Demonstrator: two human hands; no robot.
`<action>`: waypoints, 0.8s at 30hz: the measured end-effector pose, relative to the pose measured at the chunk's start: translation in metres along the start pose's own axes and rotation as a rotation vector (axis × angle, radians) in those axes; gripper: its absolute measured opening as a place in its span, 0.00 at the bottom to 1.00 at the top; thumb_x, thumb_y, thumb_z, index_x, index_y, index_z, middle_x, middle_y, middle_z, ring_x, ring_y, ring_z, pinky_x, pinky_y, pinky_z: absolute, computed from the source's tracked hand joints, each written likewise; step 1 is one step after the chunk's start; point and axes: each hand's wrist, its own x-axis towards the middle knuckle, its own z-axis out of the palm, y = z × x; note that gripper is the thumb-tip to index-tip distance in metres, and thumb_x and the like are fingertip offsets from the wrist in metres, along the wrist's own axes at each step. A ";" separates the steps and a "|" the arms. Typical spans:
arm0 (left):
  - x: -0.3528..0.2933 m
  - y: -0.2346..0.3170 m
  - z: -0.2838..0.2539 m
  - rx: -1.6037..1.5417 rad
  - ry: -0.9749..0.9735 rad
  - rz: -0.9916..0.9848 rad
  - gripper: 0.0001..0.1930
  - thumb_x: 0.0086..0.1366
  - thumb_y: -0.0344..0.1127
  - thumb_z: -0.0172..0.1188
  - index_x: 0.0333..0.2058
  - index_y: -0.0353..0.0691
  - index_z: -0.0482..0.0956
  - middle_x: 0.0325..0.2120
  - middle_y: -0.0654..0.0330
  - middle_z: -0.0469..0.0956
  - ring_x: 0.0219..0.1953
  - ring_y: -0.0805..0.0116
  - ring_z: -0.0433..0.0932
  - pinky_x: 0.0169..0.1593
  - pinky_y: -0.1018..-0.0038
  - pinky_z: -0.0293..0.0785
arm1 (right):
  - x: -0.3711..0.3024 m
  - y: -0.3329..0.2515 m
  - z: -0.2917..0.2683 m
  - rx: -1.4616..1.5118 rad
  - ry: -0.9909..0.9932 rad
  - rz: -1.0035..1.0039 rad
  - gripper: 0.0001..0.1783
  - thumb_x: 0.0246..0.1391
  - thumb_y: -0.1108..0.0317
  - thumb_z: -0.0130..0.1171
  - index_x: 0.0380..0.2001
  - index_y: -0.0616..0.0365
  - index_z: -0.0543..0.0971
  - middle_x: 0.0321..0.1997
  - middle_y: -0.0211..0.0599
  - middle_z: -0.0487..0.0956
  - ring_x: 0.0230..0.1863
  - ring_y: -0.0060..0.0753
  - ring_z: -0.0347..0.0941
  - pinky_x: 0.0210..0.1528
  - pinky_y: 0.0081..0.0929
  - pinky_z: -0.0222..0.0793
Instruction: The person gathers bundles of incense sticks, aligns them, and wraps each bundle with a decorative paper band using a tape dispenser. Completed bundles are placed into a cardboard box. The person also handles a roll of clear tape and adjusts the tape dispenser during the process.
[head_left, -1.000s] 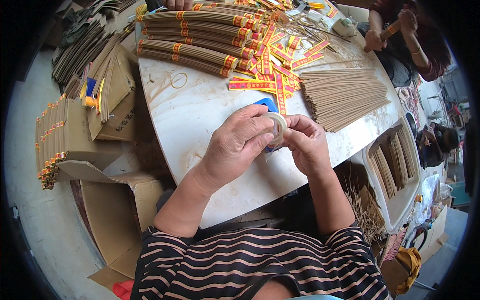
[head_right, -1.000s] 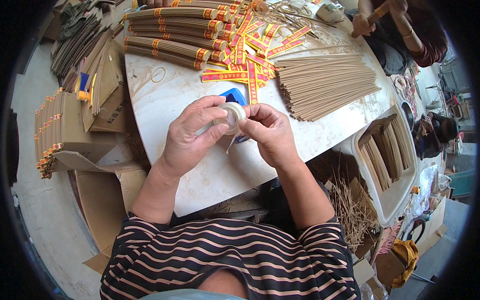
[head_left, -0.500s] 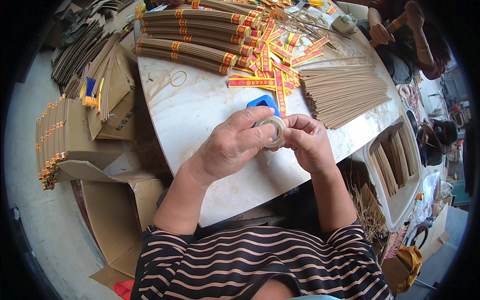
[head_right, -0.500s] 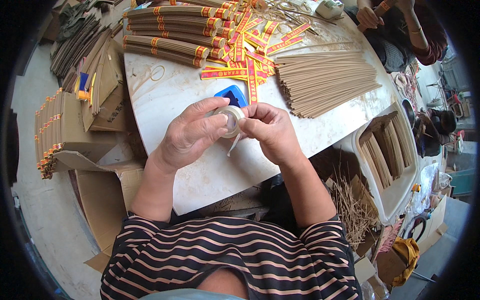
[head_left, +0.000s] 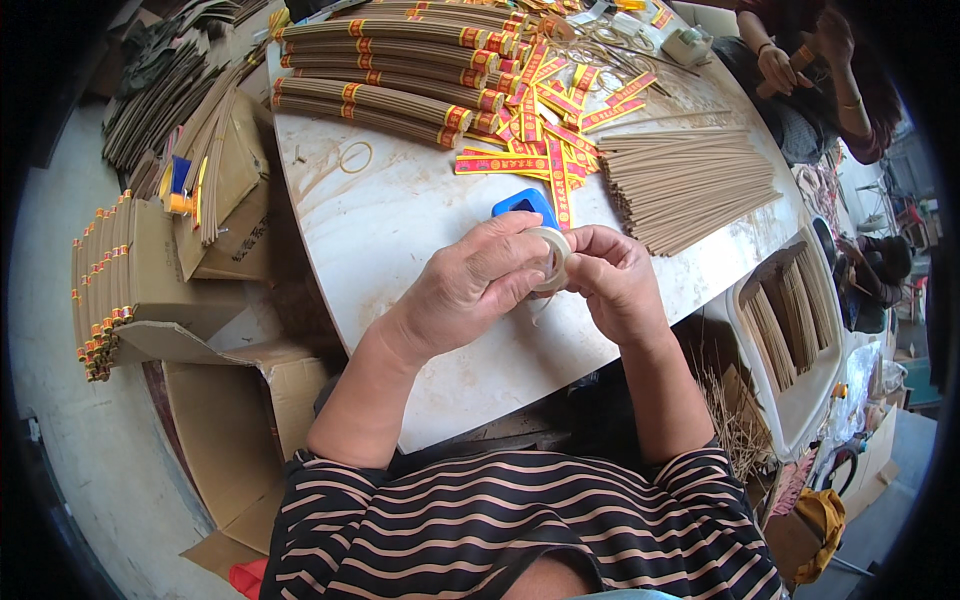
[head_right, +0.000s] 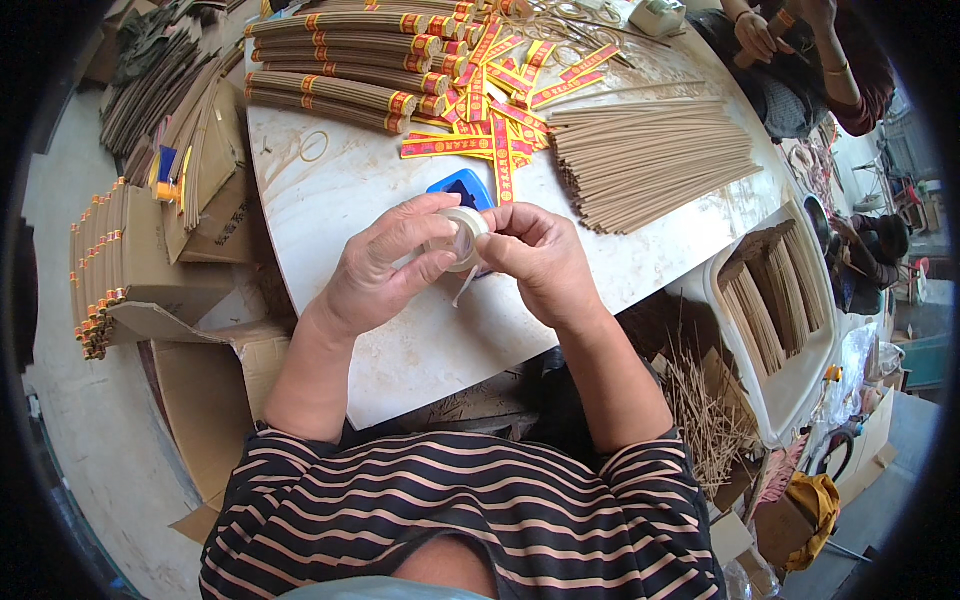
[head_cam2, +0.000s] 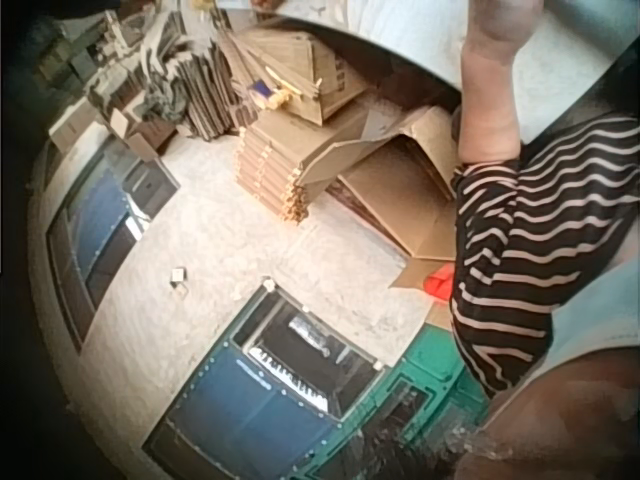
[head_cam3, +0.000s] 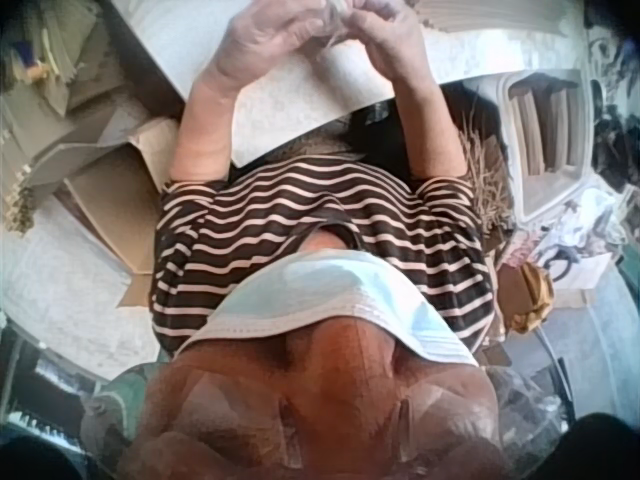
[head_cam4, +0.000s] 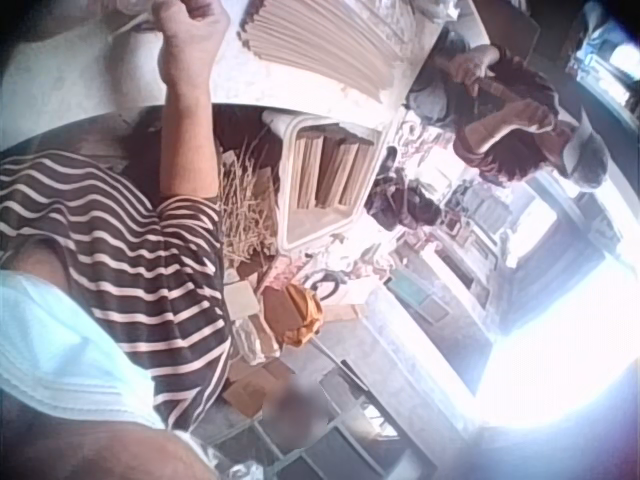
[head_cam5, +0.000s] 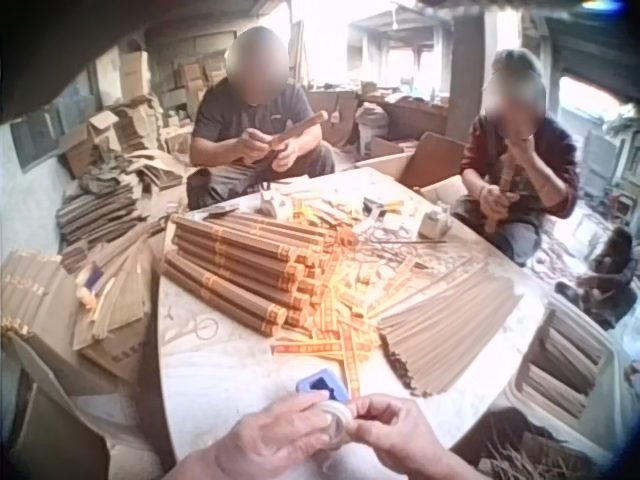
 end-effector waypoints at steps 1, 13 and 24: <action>0.001 0.002 0.000 -0.008 0.001 -0.007 0.12 0.54 0.24 0.60 0.38 0.38 0.75 0.42 0.50 0.73 0.47 0.60 0.72 0.51 0.70 0.67 | 0.000 0.000 0.000 -0.004 0.002 0.007 0.11 0.46 0.73 0.58 0.34 0.68 0.74 0.31 0.36 0.77 0.30 0.22 0.73 0.35 0.20 0.71; 0.001 0.001 0.003 0.143 0.037 0.122 0.16 0.50 0.21 0.61 0.39 0.38 0.72 0.44 0.45 0.71 0.41 0.54 0.76 0.43 0.70 0.75 | -0.001 -0.002 0.000 -0.032 0.004 -0.003 0.11 0.46 0.72 0.58 0.34 0.67 0.74 0.30 0.35 0.77 0.29 0.22 0.73 0.35 0.19 0.70; -0.001 0.003 0.009 0.319 0.083 0.212 0.19 0.46 0.18 0.60 0.40 0.36 0.71 0.42 0.45 0.71 0.39 0.50 0.75 0.42 0.67 0.75 | 0.000 0.003 0.000 -0.066 0.037 -0.036 0.10 0.46 0.73 0.58 0.33 0.67 0.74 0.30 0.33 0.76 0.29 0.20 0.72 0.35 0.18 0.69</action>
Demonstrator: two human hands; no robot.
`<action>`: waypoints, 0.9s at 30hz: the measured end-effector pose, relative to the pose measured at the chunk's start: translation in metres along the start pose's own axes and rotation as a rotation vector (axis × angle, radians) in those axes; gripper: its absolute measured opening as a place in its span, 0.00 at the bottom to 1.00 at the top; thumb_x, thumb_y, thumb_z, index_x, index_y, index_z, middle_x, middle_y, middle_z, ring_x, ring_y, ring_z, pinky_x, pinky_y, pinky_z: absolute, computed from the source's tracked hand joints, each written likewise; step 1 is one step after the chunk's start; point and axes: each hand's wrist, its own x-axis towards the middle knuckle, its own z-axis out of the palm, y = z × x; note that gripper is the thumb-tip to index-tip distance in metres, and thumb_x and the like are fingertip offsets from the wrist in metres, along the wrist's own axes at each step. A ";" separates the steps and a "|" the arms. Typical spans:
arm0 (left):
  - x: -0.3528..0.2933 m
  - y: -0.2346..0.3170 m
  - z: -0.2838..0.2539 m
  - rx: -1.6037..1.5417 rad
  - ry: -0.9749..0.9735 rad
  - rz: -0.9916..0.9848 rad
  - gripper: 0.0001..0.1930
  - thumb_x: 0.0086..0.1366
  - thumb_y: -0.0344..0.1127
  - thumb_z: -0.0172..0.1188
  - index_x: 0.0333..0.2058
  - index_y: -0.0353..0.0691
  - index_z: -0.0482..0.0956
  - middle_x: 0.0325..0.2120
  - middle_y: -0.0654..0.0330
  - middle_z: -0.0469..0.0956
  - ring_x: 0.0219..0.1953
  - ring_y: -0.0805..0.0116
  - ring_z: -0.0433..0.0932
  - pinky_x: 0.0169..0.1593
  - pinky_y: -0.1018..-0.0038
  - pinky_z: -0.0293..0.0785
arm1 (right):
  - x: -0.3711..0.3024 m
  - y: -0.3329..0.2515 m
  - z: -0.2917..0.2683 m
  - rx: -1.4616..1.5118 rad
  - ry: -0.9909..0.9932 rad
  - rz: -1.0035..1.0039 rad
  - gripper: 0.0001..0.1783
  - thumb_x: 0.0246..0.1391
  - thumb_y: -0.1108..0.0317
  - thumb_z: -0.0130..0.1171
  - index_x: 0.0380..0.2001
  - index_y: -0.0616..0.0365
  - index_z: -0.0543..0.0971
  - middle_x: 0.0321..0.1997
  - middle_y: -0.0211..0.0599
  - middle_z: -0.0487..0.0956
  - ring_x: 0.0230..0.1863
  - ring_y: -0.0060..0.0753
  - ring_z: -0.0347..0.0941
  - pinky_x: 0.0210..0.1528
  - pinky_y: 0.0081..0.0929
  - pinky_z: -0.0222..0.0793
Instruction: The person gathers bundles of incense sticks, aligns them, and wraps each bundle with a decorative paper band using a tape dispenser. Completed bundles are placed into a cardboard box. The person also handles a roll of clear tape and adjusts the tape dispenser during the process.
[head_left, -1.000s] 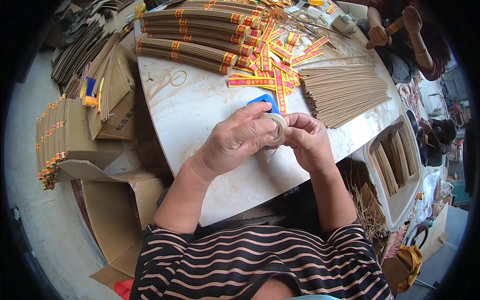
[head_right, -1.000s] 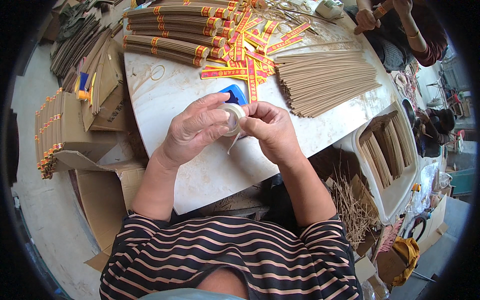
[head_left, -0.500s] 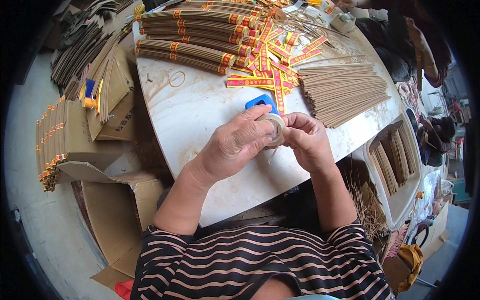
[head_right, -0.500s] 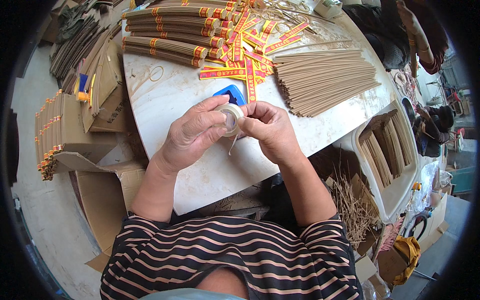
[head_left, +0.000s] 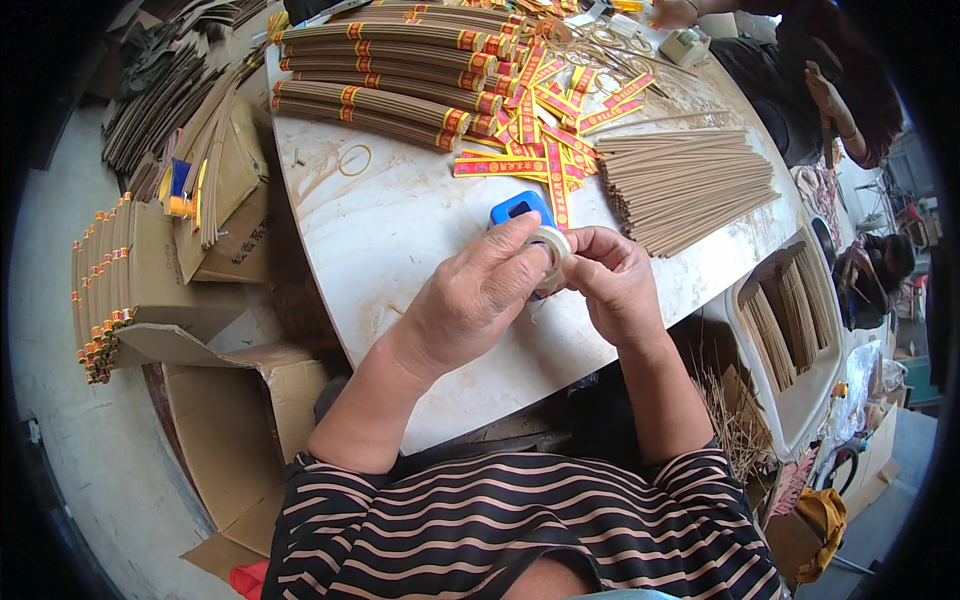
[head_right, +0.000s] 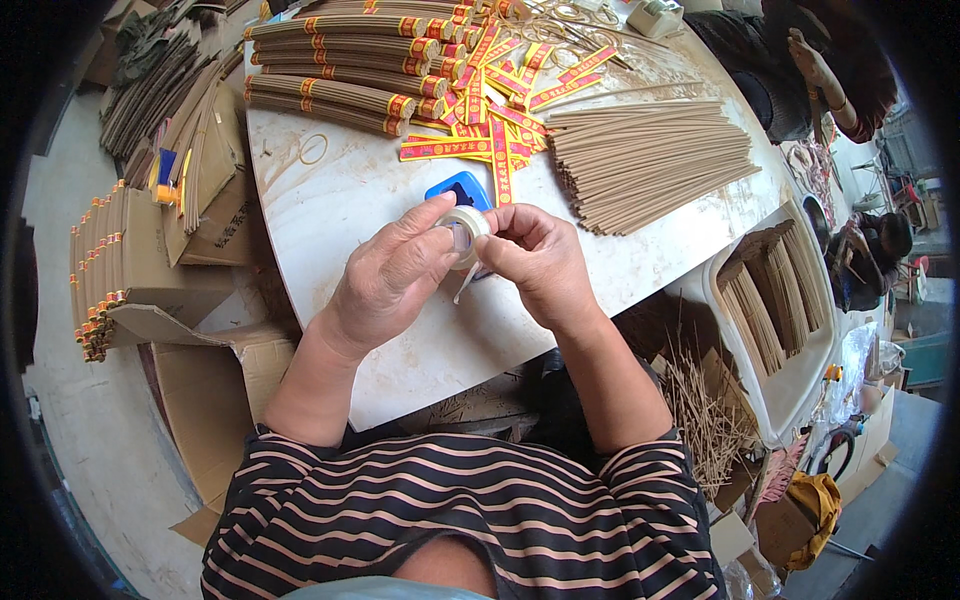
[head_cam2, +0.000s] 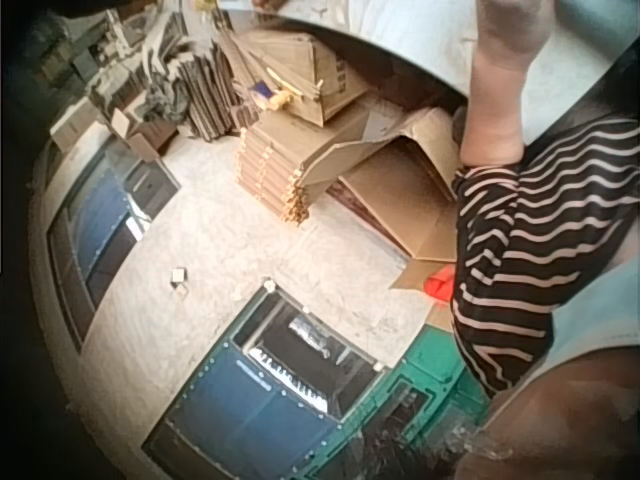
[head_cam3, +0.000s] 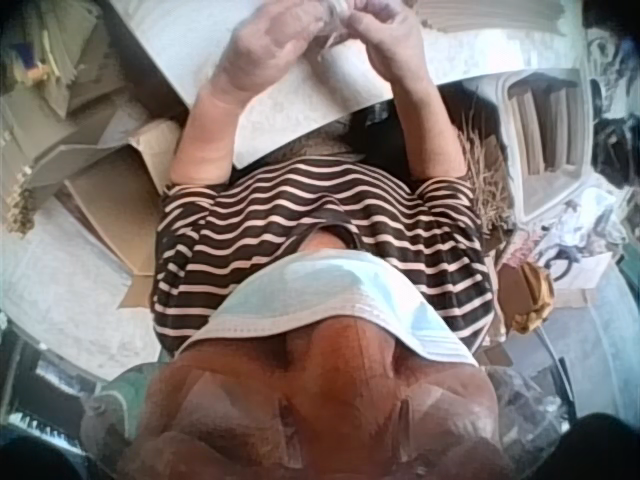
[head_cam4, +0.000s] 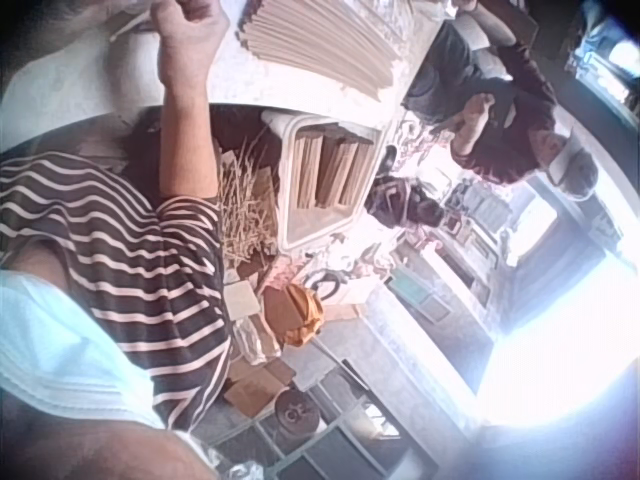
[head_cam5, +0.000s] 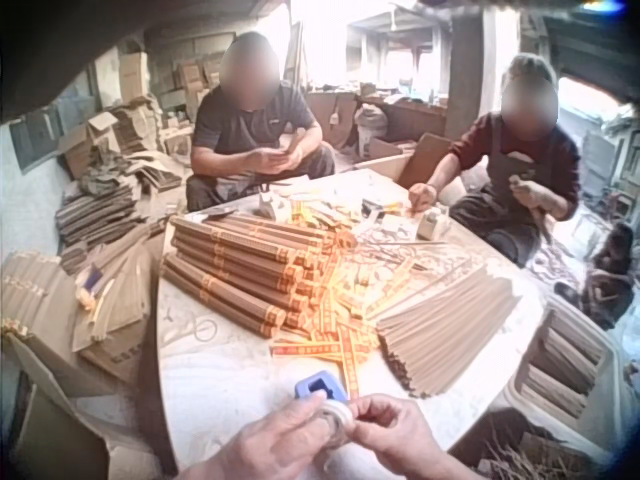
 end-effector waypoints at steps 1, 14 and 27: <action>0.000 0.000 0.001 -0.003 0.006 0.000 0.19 0.46 0.18 0.60 0.40 0.35 0.72 0.42 0.45 0.72 0.38 0.49 0.75 0.43 0.67 0.75 | 0.000 0.001 0.000 0.004 0.000 -0.003 0.10 0.46 0.74 0.58 0.33 0.67 0.74 0.30 0.33 0.76 0.29 0.20 0.72 0.35 0.17 0.69; -0.002 0.006 0.007 0.045 0.074 -0.084 0.14 0.48 0.18 0.61 0.36 0.33 0.72 0.42 0.45 0.73 0.39 0.54 0.77 0.41 0.71 0.75 | 0.000 0.006 0.003 -0.022 0.018 -0.011 0.10 0.46 0.74 0.58 0.33 0.66 0.74 0.30 0.31 0.75 0.30 0.17 0.70 0.34 0.15 0.68; 0.001 0.004 0.010 -0.086 0.139 -0.044 0.13 0.50 0.21 0.61 0.37 0.35 0.73 0.43 0.48 0.71 0.41 0.55 0.75 0.44 0.71 0.74 | -0.003 0.007 0.004 0.047 0.041 -0.097 0.12 0.46 0.75 0.59 0.35 0.66 0.73 0.34 0.32 0.75 0.33 0.19 0.71 0.37 0.17 0.69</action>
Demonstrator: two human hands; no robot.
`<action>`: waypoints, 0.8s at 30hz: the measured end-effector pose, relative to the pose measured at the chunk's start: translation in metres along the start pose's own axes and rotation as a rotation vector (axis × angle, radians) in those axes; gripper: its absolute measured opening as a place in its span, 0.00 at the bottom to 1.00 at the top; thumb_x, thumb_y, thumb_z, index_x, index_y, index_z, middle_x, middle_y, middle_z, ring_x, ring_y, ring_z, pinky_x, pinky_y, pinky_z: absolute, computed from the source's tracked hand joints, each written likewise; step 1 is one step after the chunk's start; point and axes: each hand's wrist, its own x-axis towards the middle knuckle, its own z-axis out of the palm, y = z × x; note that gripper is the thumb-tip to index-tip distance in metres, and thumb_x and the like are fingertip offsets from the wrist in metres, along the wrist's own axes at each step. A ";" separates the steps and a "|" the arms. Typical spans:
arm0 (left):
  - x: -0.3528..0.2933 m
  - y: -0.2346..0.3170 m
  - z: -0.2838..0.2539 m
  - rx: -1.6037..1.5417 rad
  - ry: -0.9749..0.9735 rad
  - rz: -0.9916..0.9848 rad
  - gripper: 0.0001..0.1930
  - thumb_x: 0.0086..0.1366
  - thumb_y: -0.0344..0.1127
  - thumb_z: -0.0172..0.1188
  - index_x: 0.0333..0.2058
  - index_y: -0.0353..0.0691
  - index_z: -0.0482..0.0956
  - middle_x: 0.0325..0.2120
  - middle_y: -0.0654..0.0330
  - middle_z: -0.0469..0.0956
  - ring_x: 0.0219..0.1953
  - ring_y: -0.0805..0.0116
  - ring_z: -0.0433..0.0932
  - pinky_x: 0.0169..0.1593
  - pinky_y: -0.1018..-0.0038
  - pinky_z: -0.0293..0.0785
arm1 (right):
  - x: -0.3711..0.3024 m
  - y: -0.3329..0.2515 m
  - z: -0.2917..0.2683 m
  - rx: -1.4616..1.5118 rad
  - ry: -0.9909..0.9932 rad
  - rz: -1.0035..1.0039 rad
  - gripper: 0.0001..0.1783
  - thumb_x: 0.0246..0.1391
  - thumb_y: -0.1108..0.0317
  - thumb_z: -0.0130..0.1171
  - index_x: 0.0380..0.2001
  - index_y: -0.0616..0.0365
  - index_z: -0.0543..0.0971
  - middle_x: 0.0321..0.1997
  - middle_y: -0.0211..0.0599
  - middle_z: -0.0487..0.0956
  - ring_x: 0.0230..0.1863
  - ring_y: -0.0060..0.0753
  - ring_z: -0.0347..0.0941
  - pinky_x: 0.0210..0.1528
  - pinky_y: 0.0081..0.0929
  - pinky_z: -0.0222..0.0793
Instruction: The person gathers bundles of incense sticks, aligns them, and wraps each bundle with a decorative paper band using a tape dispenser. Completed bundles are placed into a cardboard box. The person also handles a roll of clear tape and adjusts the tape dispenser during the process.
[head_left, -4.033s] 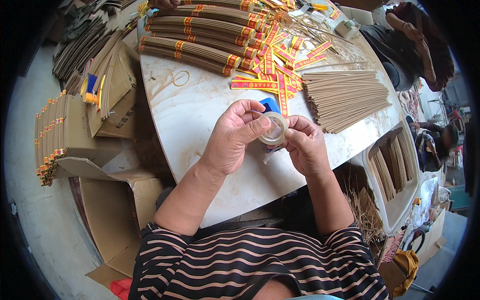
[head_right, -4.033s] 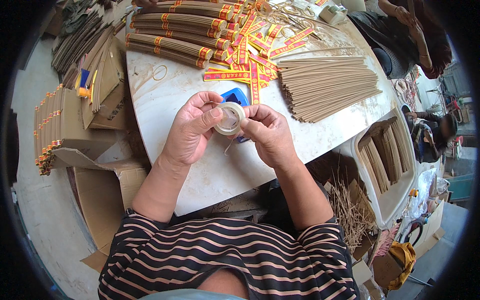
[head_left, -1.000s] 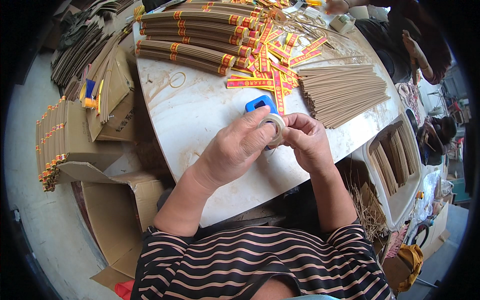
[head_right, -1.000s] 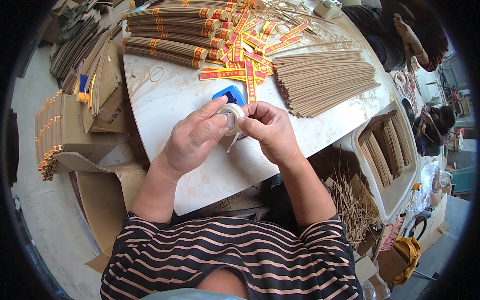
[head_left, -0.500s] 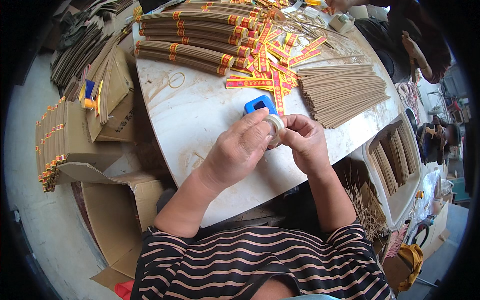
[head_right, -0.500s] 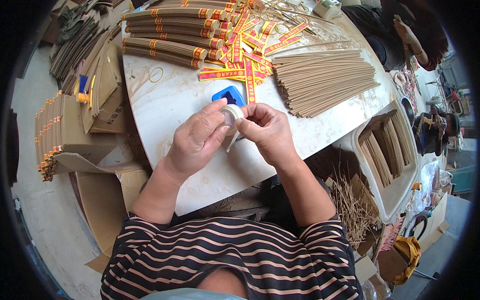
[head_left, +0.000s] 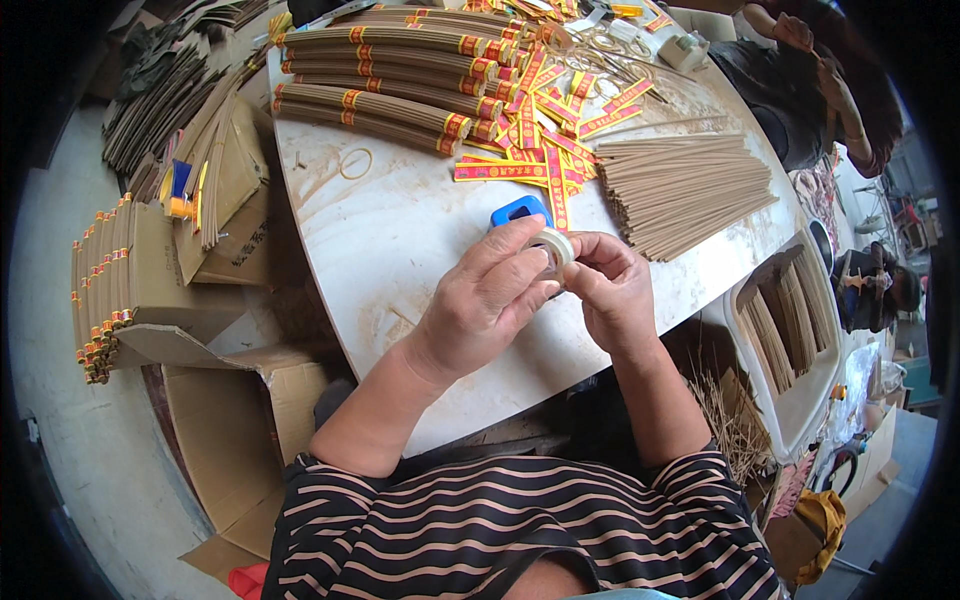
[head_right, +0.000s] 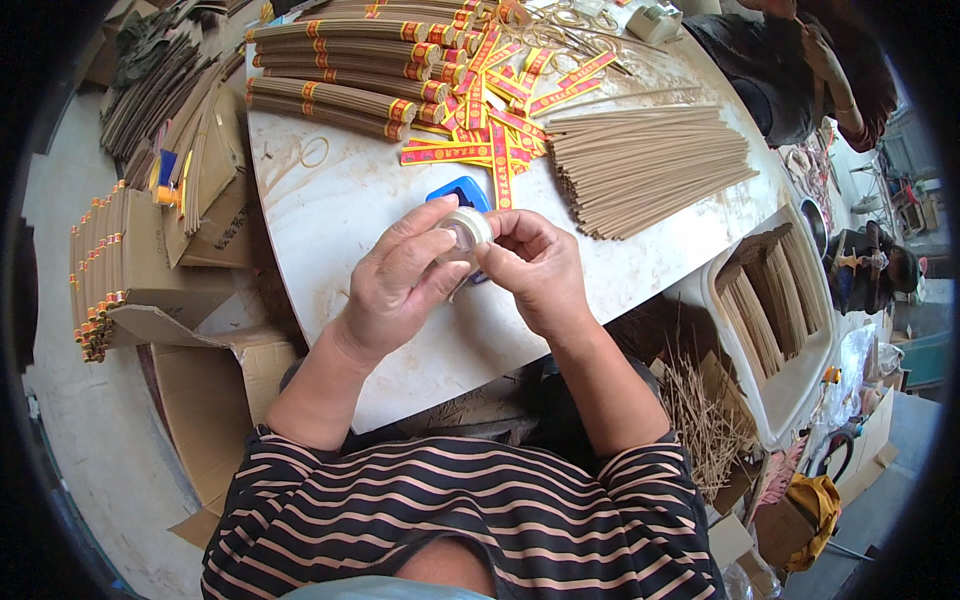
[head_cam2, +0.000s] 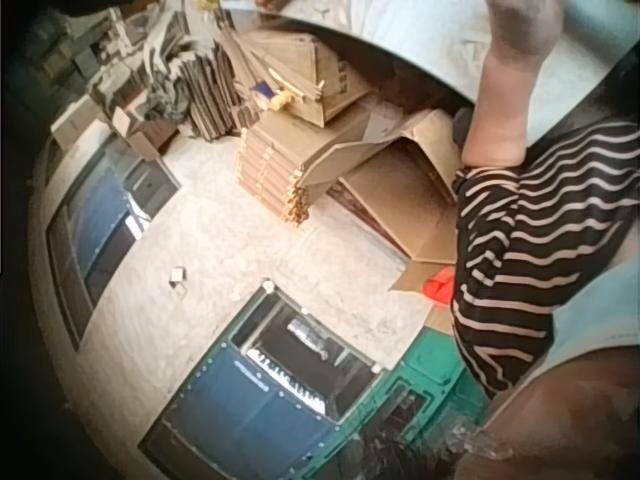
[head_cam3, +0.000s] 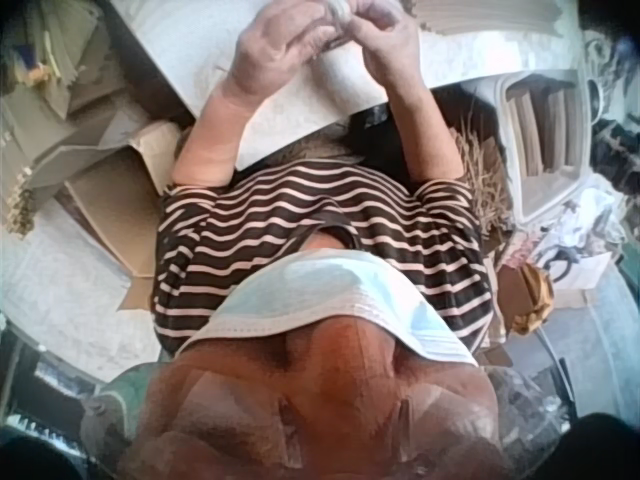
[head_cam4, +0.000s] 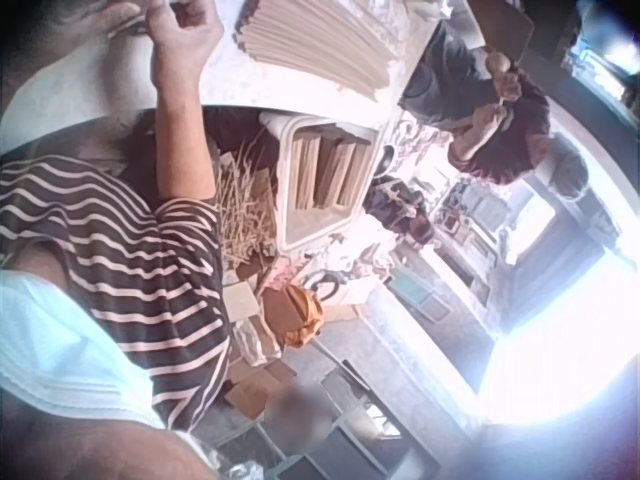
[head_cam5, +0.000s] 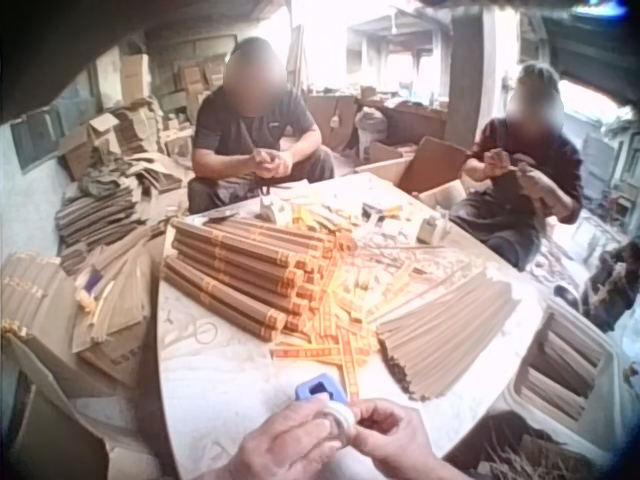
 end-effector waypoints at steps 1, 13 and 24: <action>0.000 0.000 -0.001 -0.026 0.009 -0.006 0.12 0.51 0.21 0.61 0.36 0.35 0.73 0.44 0.48 0.71 0.41 0.56 0.75 0.44 0.71 0.73 | 0.000 -0.001 0.000 0.005 -0.004 0.000 0.12 0.46 0.75 0.59 0.35 0.66 0.73 0.34 0.32 0.75 0.33 0.19 0.71 0.37 0.16 0.69; 0.012 0.016 -0.012 -0.922 0.002 -0.775 0.18 0.56 0.32 0.62 0.43 0.33 0.69 0.39 0.58 0.73 0.40 0.75 0.71 0.43 0.80 0.69 | -0.002 -0.002 0.003 -0.035 -0.097 -0.118 0.11 0.46 0.75 0.58 0.36 0.65 0.73 0.38 0.33 0.74 0.37 0.20 0.70 0.40 0.17 0.67; 0.010 0.015 -0.025 -0.831 -0.192 -0.821 0.25 0.53 0.39 0.65 0.45 0.32 0.67 0.36 0.65 0.70 0.37 0.79 0.69 0.42 0.82 0.68 | -0.003 -0.006 0.005 -0.011 -0.233 -0.122 0.19 0.44 0.75 0.63 0.42 0.66 0.72 0.45 0.36 0.71 0.45 0.26 0.69 0.47 0.24 0.67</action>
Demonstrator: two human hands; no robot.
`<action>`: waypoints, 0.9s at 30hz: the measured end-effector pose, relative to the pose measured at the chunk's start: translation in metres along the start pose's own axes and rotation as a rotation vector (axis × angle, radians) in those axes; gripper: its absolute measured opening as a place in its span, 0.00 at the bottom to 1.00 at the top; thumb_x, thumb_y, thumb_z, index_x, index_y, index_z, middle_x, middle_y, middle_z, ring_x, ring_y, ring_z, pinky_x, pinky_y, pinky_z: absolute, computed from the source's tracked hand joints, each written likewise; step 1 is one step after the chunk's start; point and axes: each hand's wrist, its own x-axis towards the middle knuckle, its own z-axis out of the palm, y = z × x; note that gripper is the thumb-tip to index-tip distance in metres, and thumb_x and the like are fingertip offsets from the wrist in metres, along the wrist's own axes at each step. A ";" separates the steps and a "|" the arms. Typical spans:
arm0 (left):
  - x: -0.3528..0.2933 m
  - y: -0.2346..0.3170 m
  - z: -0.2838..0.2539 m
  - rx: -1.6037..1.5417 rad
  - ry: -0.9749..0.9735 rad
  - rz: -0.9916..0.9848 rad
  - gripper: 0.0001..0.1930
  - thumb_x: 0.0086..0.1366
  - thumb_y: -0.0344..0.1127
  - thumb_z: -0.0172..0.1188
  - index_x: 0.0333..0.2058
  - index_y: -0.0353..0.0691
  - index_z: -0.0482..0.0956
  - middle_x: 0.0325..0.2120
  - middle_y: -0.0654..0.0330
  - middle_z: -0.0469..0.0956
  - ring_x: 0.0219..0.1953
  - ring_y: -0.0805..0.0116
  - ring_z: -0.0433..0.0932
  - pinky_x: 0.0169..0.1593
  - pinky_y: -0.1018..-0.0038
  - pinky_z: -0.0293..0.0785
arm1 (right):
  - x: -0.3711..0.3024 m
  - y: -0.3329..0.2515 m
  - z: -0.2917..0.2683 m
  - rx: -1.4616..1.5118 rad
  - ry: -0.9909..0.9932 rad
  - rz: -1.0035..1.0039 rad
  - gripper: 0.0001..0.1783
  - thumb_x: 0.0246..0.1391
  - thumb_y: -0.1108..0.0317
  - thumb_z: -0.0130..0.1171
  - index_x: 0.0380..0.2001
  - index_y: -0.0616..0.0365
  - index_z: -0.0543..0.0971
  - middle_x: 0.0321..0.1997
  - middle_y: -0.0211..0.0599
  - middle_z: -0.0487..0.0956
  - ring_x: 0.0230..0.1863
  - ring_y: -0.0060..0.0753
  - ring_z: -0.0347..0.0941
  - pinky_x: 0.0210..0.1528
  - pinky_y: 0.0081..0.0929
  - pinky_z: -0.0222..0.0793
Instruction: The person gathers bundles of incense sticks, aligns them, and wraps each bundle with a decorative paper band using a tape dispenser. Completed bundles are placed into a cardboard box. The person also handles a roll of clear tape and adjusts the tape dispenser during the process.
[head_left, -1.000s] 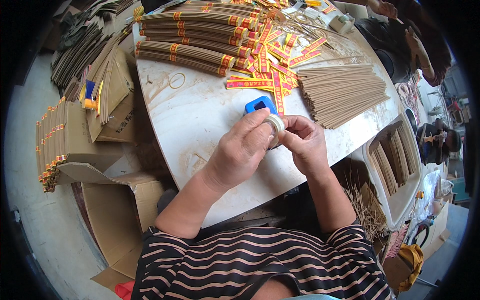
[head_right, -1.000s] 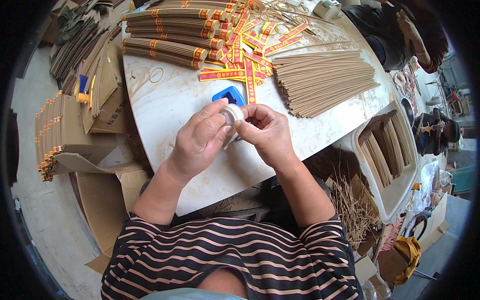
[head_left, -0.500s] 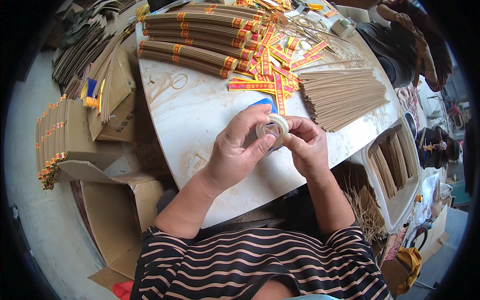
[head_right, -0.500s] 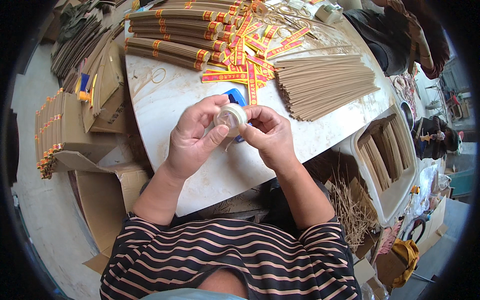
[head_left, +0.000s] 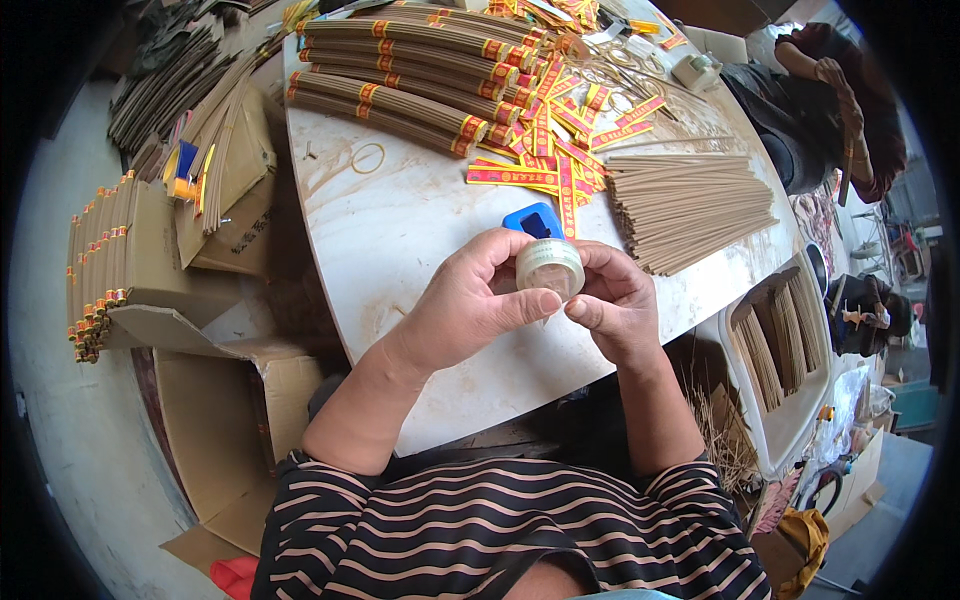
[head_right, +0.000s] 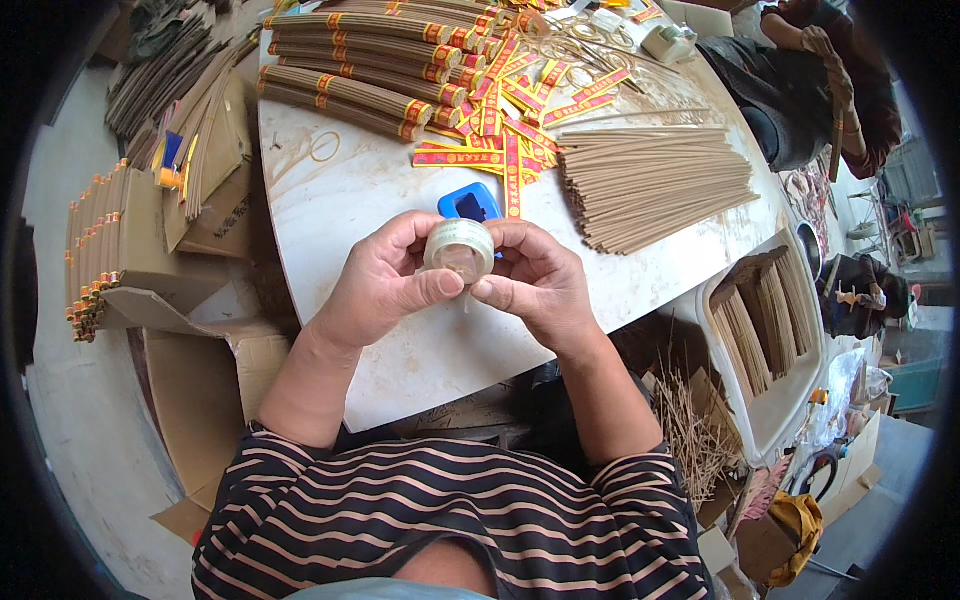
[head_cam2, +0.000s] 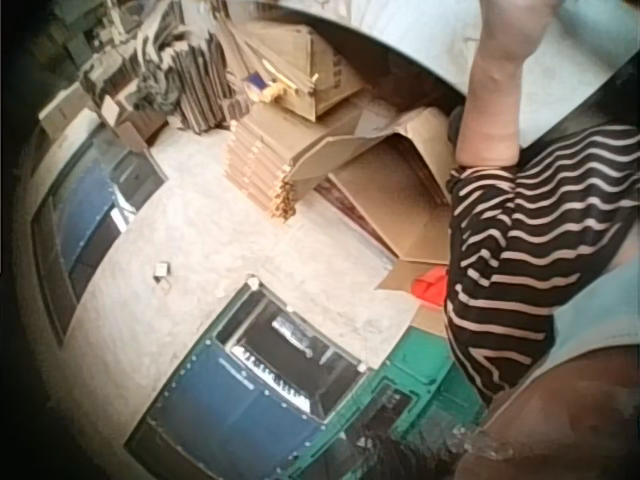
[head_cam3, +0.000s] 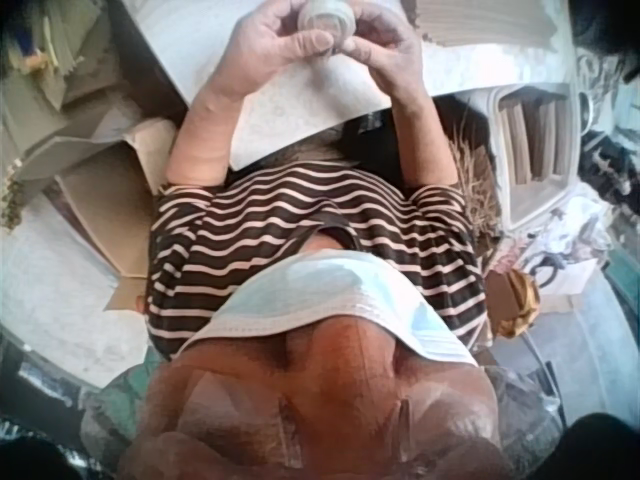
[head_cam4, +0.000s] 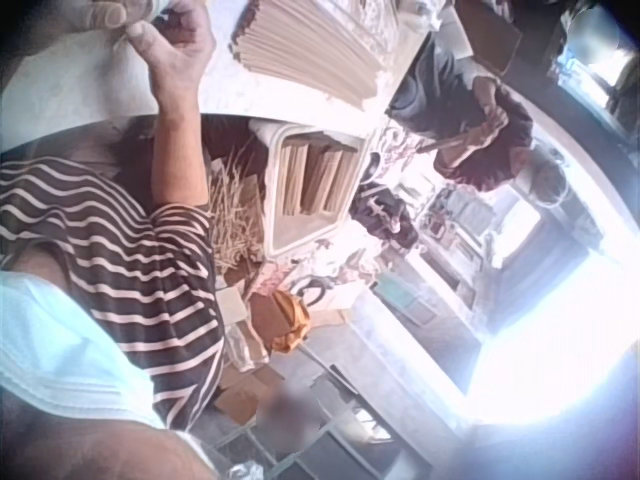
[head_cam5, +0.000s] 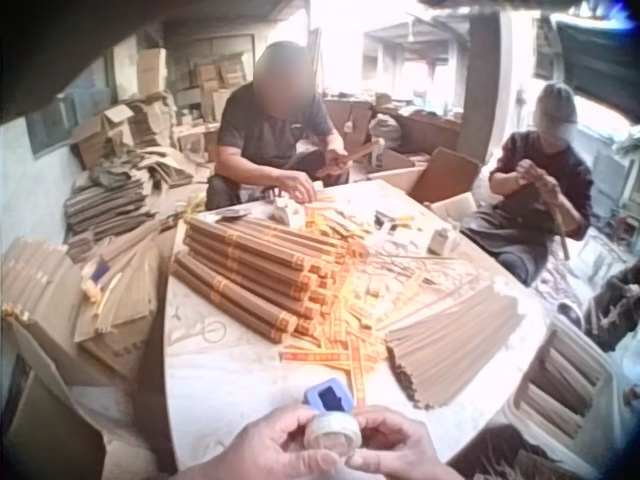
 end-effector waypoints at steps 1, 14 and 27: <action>0.000 0.001 0.001 0.010 0.000 -0.001 0.24 0.54 0.39 0.64 0.45 0.32 0.67 0.35 0.65 0.70 0.37 0.79 0.69 0.42 0.82 0.68 | 0.000 0.000 -0.001 -0.016 0.006 0.013 0.20 0.43 0.74 0.63 0.42 0.66 0.71 0.44 0.36 0.71 0.44 0.26 0.69 0.47 0.24 0.67; 0.001 -0.004 0.000 0.164 0.029 0.016 0.18 0.56 0.38 0.62 0.39 0.32 0.71 0.30 0.64 0.71 0.34 0.79 0.70 0.38 0.81 0.70 | 0.000 0.000 -0.001 -0.045 0.068 0.070 0.20 0.45 0.74 0.63 0.43 0.65 0.71 0.38 0.36 0.74 0.39 0.24 0.71 0.42 0.21 0.70; 0.002 -0.001 0.002 -0.001 0.001 -0.029 0.19 0.58 0.35 0.60 0.45 0.31 0.68 0.35 0.64 0.71 0.36 0.79 0.70 0.41 0.82 0.69 | -0.001 0.004 -0.002 -0.026 0.108 0.037 0.18 0.47 0.75 0.61 0.42 0.66 0.70 0.38 0.35 0.74 0.40 0.23 0.71 0.42 0.20 0.69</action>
